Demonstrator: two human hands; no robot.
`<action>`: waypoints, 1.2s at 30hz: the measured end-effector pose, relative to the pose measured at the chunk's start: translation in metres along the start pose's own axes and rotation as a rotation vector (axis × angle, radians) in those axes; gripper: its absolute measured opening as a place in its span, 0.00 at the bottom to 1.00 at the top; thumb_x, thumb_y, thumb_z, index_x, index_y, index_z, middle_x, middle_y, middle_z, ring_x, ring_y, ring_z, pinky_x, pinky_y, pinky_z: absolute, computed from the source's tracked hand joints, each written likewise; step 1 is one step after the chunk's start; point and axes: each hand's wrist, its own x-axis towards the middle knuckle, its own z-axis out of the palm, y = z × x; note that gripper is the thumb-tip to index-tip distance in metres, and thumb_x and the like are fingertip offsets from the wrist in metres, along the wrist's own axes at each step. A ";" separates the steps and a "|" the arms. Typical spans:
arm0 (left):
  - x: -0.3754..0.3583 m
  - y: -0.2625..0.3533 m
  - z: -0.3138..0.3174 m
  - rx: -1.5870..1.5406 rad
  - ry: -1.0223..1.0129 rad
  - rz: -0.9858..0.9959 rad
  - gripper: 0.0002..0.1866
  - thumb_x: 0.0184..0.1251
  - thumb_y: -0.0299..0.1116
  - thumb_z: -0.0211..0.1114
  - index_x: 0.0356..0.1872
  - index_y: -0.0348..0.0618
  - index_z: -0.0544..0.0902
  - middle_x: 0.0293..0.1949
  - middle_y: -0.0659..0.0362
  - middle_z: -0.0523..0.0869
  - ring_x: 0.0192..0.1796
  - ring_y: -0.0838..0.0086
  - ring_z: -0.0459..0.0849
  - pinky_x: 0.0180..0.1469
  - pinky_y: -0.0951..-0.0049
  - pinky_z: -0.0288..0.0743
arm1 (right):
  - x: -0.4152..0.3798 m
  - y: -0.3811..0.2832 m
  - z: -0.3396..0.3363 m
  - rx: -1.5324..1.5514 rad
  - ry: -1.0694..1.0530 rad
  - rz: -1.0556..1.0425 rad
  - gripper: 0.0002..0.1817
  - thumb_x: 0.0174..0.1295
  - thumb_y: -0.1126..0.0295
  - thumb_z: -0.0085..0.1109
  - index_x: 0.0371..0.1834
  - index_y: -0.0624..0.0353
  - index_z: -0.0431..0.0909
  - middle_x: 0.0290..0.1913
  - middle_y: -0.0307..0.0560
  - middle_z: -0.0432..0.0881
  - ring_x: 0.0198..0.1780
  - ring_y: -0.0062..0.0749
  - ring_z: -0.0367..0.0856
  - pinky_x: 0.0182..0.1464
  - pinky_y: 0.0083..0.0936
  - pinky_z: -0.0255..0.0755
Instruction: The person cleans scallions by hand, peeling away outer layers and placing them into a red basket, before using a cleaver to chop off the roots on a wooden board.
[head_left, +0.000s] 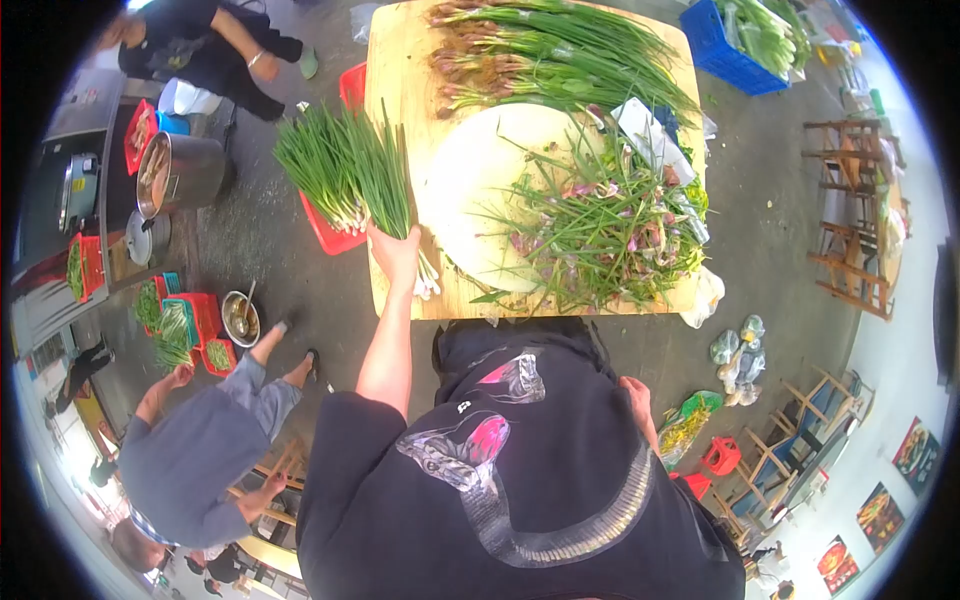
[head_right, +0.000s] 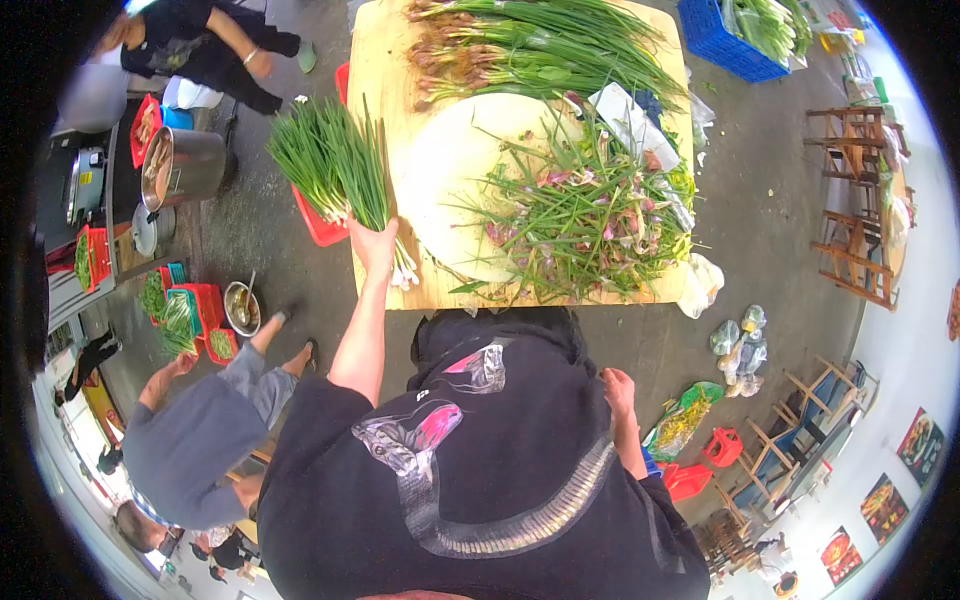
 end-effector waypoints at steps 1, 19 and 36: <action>0.001 -0.004 0.005 0.035 0.029 0.011 0.50 0.55 0.34 0.80 0.76 0.27 0.62 0.66 0.33 0.78 0.70 0.44 0.78 0.74 0.55 0.70 | -0.005 -0.011 0.003 0.036 -0.003 -0.005 0.22 0.75 0.56 0.65 0.56 0.66 0.87 0.44 0.42 0.90 0.41 0.22 0.85 0.45 0.22 0.78; -0.024 0.037 0.025 0.170 0.075 0.239 0.49 0.69 0.37 0.73 0.83 0.33 0.53 0.83 0.28 0.44 0.86 0.36 0.44 0.85 0.41 0.43 | -0.003 -0.307 -0.013 0.105 0.120 -0.596 0.18 0.80 0.64 0.62 0.63 0.66 0.83 0.48 0.44 0.91 0.49 0.24 0.88 0.55 0.25 0.79; -0.080 0.061 0.062 0.249 -0.099 0.467 0.39 0.70 0.33 0.70 0.79 0.35 0.64 0.82 0.28 0.48 0.84 0.32 0.49 0.82 0.39 0.50 | 0.002 -0.368 0.154 -1.259 -0.206 -1.452 0.39 0.57 0.54 0.76 0.73 0.52 0.76 0.78 0.53 0.71 0.83 0.52 0.61 0.86 0.63 0.42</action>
